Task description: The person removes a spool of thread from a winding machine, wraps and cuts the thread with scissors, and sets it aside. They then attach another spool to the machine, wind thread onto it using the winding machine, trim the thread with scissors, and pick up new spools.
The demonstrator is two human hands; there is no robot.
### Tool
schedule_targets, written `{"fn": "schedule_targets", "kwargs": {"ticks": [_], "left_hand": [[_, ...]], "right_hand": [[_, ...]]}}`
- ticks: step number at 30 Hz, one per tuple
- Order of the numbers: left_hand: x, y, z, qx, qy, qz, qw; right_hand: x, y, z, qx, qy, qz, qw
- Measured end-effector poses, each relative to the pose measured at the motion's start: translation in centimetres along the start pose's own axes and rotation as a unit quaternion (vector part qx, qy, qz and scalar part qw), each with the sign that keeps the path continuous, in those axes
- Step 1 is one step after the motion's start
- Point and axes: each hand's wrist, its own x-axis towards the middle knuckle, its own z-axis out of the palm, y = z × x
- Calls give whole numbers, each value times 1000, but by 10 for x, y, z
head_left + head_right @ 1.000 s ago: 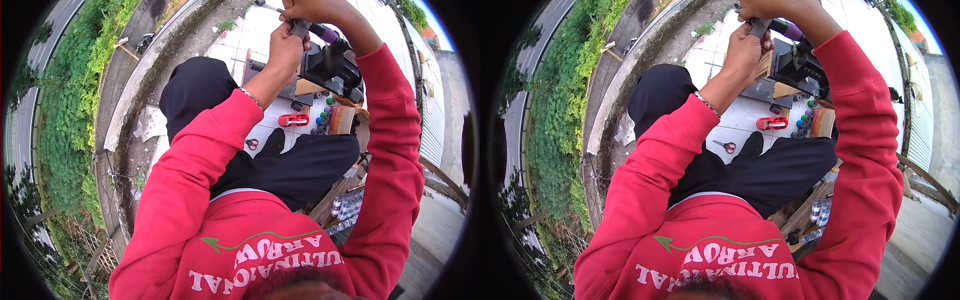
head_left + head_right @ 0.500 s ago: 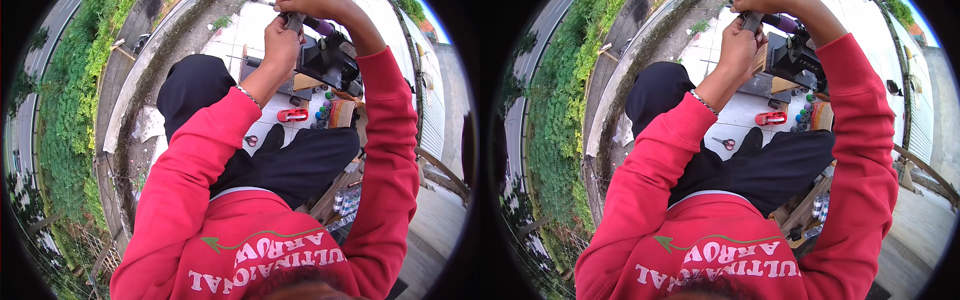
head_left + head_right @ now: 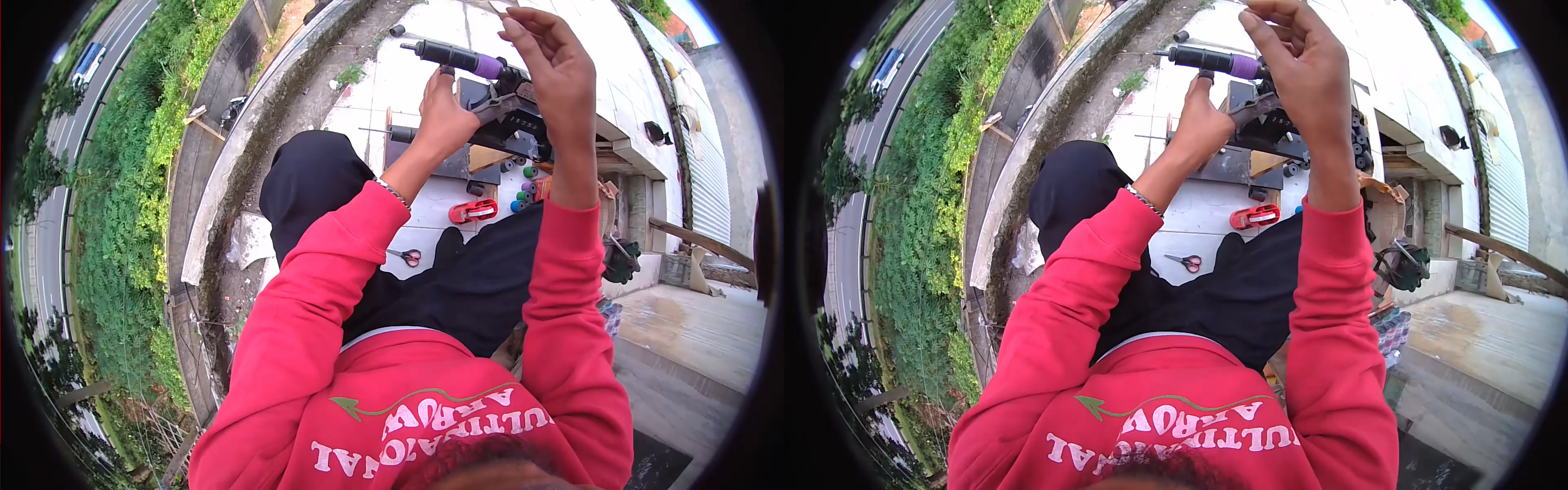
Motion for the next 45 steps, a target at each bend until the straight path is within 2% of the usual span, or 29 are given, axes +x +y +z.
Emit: {"fn": "schedule_targets", "kwargs": {"ticks": [2,4,6,8,9,11,12,14,15,16,18,19,22,24,26,28,30,32,36,40,42,44,45], "left_hand": [[-4,18,-14,-112,-67,-43,990],[-12,5,-11,-117,-49,-43,991],[-23,1,-19,-118,-34,-46,991],[-33,9,-36,-179,-120,-141,966],[-42,14,-38,-227,-96,-117,962],[-57,24,-50,-206,-96,-88,970],[-66,28,-57,-190,-95,-68,975],[-82,29,-65,-163,-110,-53,979],[-90,28,-64,-172,-114,-50,977],[-97,36,-66,-167,-115,-71,977],[-108,35,-70,-157,-138,-69,975],[-109,25,-76,-137,-200,-97,965],[-109,23,-90,-130,-241,-125,954],[-102,44,-113,-158,-237,-281,916],[-91,40,-115,-284,-150,-286,903],[-76,43,-114,-286,-149,-285,903],[-57,54,-106,-267,-214,-274,899],[-46,59,-91,-294,-196,-277,893],[-40,59,-72,-262,-172,-272,910],[-58,42,-61,-255,-165,-277,912],[-65,42,-60,-297,-146,-269,904],[-69,41,-63,-266,-151,-271,913],[-71,37,-64,-251,-166,-265,916]], "right_hand": [[-50,0,2,52,155,33,986],[-95,7,11,63,226,63,970],[-127,23,16,51,218,131,966],[-136,28,22,69,222,137,963],[-136,27,23,79,196,152,965],[-128,21,25,99,125,201,967],[-124,25,28,103,128,195,967],[-114,35,34,230,-5,269,935],[-106,18,34,303,-21,329,894],[-103,22,33,306,-21,320,896],[-103,37,36,384,-38,316,867],[-102,33,40,375,-8,309,874],[-115,36,37,395,-2,289,872],[-126,33,37,369,-10,286,884],[-138,29,40,335,-31,299,893],[-153,34,47,320,-43,275,905],[-165,30,50,310,-44,299,901],[-174,26,54,309,-53,279,908],[-195,29,56,249,-95,313,911],[-201,36,34,231,-136,272,924],[-184,26,-8,12,-119,183,976],[-166,47,-44,119,104,212,964],[-151,60,-66,77,186,200,959]]}}
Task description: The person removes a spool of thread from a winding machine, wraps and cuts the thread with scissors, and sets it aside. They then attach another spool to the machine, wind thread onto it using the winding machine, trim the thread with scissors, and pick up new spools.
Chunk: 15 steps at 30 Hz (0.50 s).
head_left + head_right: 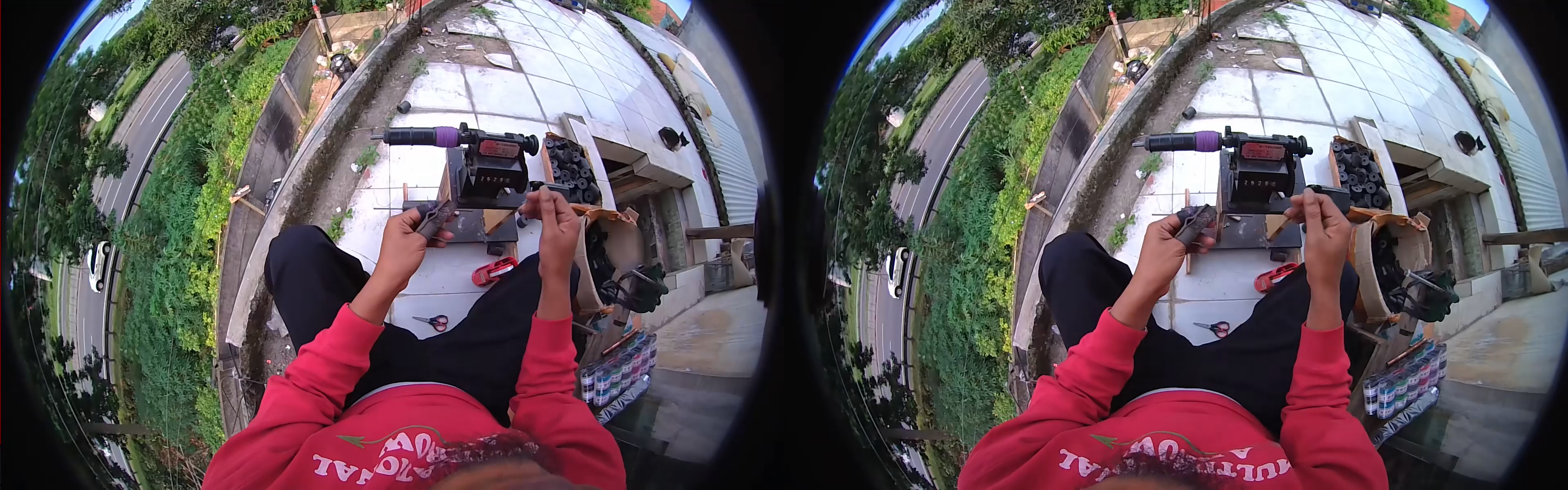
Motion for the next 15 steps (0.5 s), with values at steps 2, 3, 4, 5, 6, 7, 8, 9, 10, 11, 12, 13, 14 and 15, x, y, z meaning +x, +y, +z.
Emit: {"fn": "schedule_targets", "kwargs": {"ticks": [2,3,4,5,6,7,8,9,10,11,12,13,14,15], "left_hand": [[-1,-4,-3,20,-10,-1,1000],[-1,-5,-4,26,-13,6,1000],[-1,-6,-3,32,-17,12,999],[-1,-6,-2,32,-18,11,999],[-2,-6,-1,35,-21,18,999],[-3,-6,-1,39,-24,26,999],[-1,-5,-2,41,-24,26,999],[1,-6,-2,61,-26,26,997],[0,-7,-3,81,-26,20,996],[0,-10,-6,84,-15,23,996],[0,-13,-8,76,-10,25,997],[2,-10,-9,71,-7,34,997],[1,-7,-7,55,5,27,998],[1,-8,-7,57,6,21,998]], "right_hand": [[57,12,-17,-104,58,-70,990],[84,24,-19,-174,40,-106,978],[109,42,-21,-245,23,-142,959],[130,61,-25,-374,-12,-272,887],[149,87,-29,-400,-61,-294,866],[163,107,-32,-424,-110,-315,842],[174,114,-33,-423,-109,-314,843],[182,121,-34,-445,-133,-261,846],[179,116,-27,-465,-161,-203,847],[177,110,-29,-474,-173,-149,850],[170,111,-29,-462,-145,-201,852],[166,111,-28,-447,-110,-258,849],[157,110,-30,-460,-100,-282,836],[153,110,-29,-472,-87,-310,821]]}}
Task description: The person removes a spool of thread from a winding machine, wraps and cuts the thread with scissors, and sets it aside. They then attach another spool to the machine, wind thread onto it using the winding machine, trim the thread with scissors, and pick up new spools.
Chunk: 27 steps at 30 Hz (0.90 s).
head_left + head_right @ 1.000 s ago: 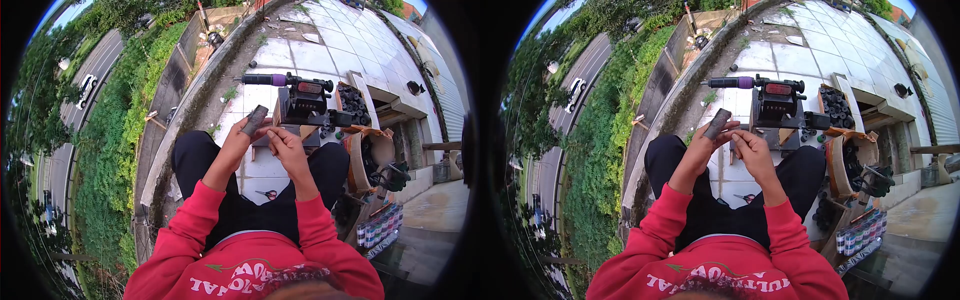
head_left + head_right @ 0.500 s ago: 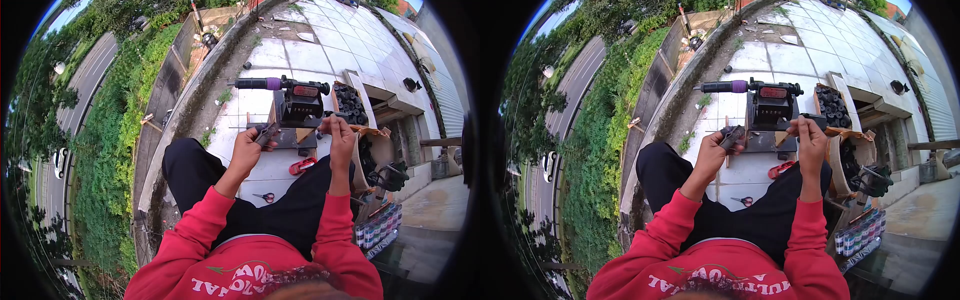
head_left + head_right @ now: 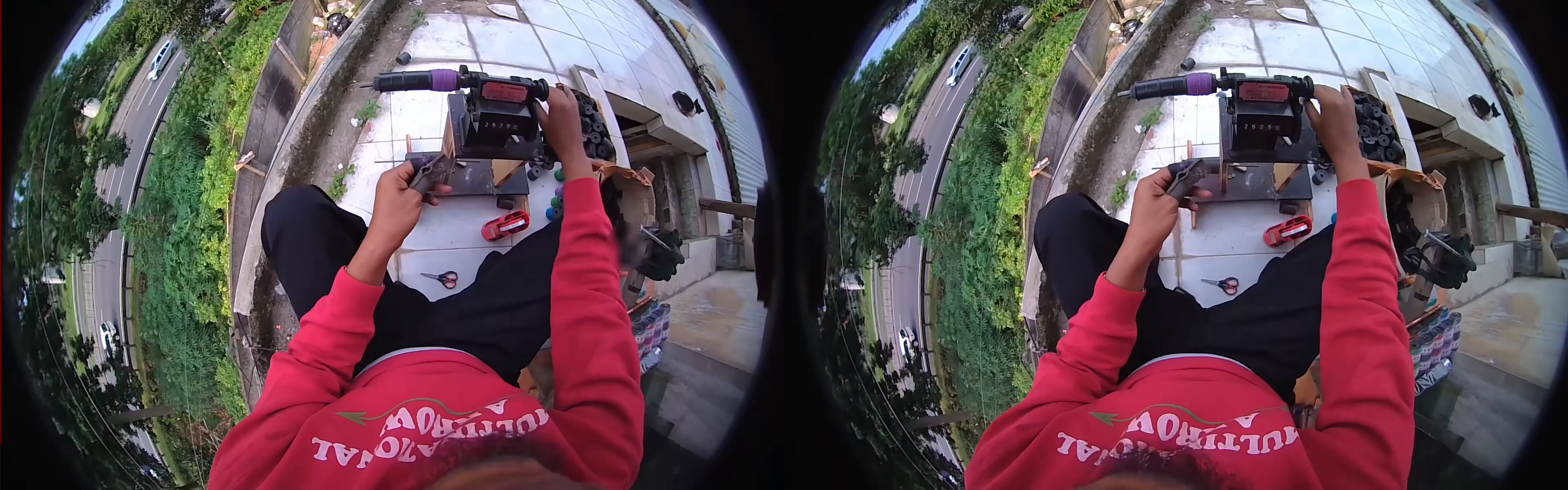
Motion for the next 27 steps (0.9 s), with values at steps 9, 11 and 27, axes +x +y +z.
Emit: {"fn": "schedule_targets", "kwargs": {"ticks": [9,11,27], "left_hand": [[-5,-7,23,11,21,48,999],[-5,-18,26,7,21,66,998],[0,-29,19,152,75,174,970]], "right_hand": [[-17,-12,0,-47,-22,52,997],[-24,-14,1,-48,-28,52,997],[-58,-53,-46,-33,-74,77,994]]}}
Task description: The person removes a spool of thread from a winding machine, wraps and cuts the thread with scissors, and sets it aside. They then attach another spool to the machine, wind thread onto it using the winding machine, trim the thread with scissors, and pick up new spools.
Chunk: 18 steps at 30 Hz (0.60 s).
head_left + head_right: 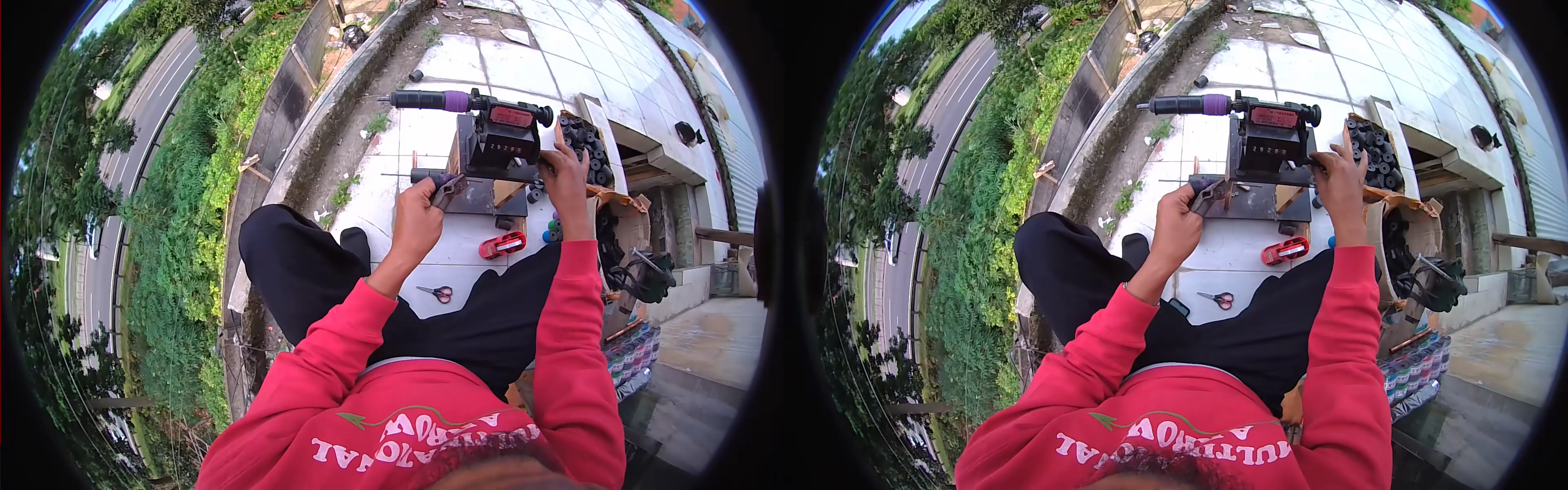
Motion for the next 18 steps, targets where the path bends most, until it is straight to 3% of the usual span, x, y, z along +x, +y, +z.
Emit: {"fn": "schedule_targets", "kwargs": {"ticks": [7,10,13,18], "left_hand": [[8,-5,-1,29,20,11,999],[8,-7,-3,46,-7,-41,998],[10,-17,0,41,12,-14,999],[12,-11,-2,65,17,-35,997]], "right_hand": [[-2,-16,-39,17,50,-12,999],[11,-16,-52,35,67,-17,997],[38,-8,-57,29,76,-23,996],[84,9,-46,-6,49,-27,998]]}}
